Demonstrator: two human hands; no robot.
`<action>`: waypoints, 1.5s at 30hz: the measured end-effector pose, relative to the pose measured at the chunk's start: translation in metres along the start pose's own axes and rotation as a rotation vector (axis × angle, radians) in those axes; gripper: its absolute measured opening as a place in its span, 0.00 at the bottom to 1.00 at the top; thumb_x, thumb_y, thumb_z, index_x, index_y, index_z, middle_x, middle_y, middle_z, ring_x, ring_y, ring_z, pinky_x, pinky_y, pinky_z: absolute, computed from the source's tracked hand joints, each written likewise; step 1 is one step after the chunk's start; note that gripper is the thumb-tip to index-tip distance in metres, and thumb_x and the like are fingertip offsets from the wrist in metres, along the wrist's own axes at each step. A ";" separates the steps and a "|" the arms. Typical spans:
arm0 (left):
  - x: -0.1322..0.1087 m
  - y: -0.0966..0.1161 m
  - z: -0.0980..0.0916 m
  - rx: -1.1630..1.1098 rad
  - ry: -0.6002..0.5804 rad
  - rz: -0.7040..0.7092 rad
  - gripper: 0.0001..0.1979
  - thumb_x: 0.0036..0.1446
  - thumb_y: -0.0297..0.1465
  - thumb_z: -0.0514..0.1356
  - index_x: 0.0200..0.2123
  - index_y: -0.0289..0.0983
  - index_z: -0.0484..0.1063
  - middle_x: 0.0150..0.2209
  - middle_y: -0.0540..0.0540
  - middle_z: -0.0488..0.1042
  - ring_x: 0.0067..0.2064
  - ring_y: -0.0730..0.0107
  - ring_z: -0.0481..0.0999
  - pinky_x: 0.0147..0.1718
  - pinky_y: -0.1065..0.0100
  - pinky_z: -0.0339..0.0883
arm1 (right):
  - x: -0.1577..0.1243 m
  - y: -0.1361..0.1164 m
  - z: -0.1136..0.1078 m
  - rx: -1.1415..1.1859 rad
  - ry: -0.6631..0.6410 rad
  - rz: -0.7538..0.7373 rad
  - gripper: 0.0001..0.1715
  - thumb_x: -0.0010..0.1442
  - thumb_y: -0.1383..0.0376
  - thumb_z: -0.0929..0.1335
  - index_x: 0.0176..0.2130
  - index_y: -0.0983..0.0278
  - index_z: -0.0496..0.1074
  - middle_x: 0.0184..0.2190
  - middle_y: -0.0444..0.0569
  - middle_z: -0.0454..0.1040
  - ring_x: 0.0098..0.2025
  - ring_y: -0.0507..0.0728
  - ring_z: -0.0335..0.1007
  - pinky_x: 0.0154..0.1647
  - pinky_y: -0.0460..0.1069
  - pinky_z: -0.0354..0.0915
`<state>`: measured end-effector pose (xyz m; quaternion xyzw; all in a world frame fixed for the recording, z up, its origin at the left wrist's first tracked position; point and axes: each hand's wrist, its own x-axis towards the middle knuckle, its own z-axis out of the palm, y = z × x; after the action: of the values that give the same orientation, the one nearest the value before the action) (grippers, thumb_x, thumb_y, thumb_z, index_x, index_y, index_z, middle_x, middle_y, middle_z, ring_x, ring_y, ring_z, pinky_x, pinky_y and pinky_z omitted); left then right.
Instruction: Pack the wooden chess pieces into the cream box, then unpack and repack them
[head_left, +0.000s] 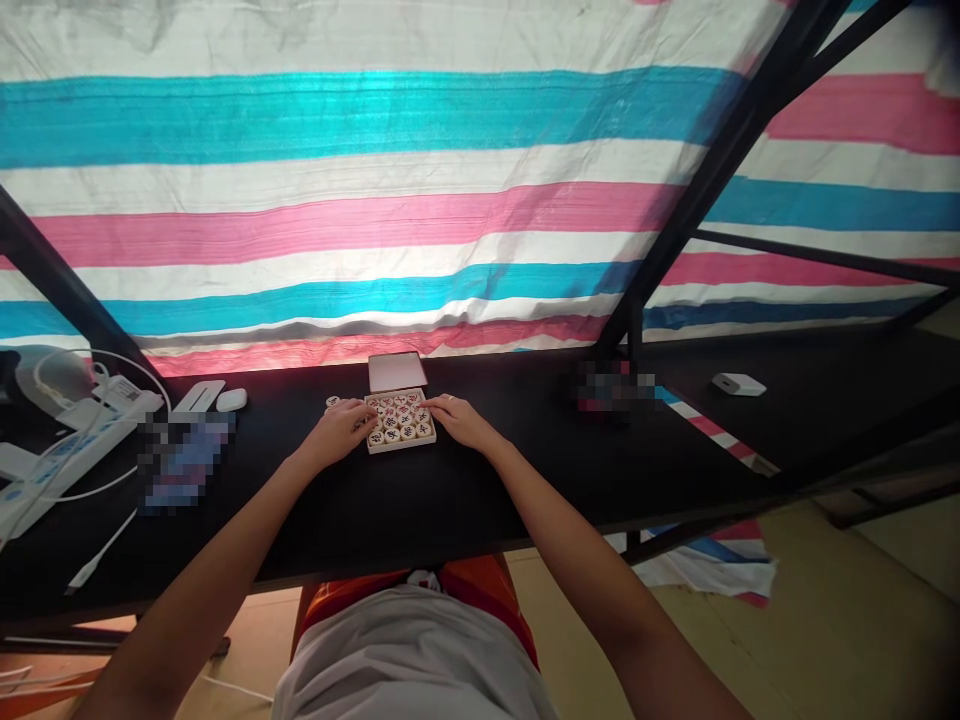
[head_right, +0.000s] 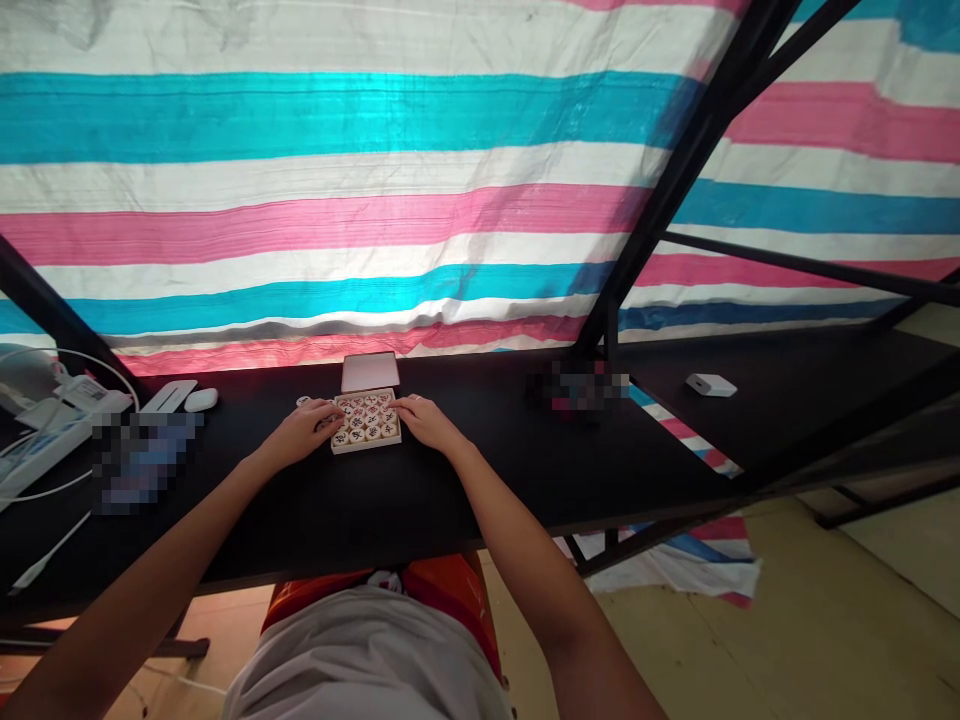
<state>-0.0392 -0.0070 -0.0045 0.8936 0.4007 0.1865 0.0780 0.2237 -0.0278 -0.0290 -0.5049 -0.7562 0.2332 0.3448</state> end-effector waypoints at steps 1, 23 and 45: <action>0.000 0.000 0.000 0.014 0.006 0.004 0.17 0.62 0.41 0.48 0.41 0.40 0.72 0.44 0.43 0.73 0.46 0.60 0.71 0.46 0.62 0.62 | 0.000 -0.001 -0.001 0.004 -0.004 0.010 0.18 0.63 0.69 0.60 0.47 0.62 0.75 0.39 0.49 0.72 0.43 0.54 0.69 0.51 0.49 0.60; -0.002 0.001 -0.006 0.055 0.005 -0.003 0.18 0.62 0.42 0.47 0.41 0.40 0.72 0.44 0.44 0.74 0.45 0.59 0.71 0.46 0.61 0.65 | -0.001 0.001 0.000 -0.025 -0.028 0.009 0.17 0.64 0.63 0.60 0.46 0.63 0.74 0.43 0.51 0.74 0.46 0.56 0.69 0.52 0.51 0.61; -0.005 -0.002 -0.022 0.057 0.000 -0.140 0.19 0.61 0.42 0.48 0.47 0.41 0.71 0.48 0.45 0.71 0.48 0.61 0.71 0.46 0.65 0.65 | 0.000 0.001 0.000 -0.009 -0.039 0.008 0.17 0.63 0.65 0.60 0.47 0.64 0.73 0.46 0.51 0.74 0.48 0.55 0.69 0.53 0.51 0.60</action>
<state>-0.0524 -0.0098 0.0139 0.8652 0.4675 0.1691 0.0655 0.2246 -0.0276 -0.0297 -0.5049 -0.7618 0.2408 0.3267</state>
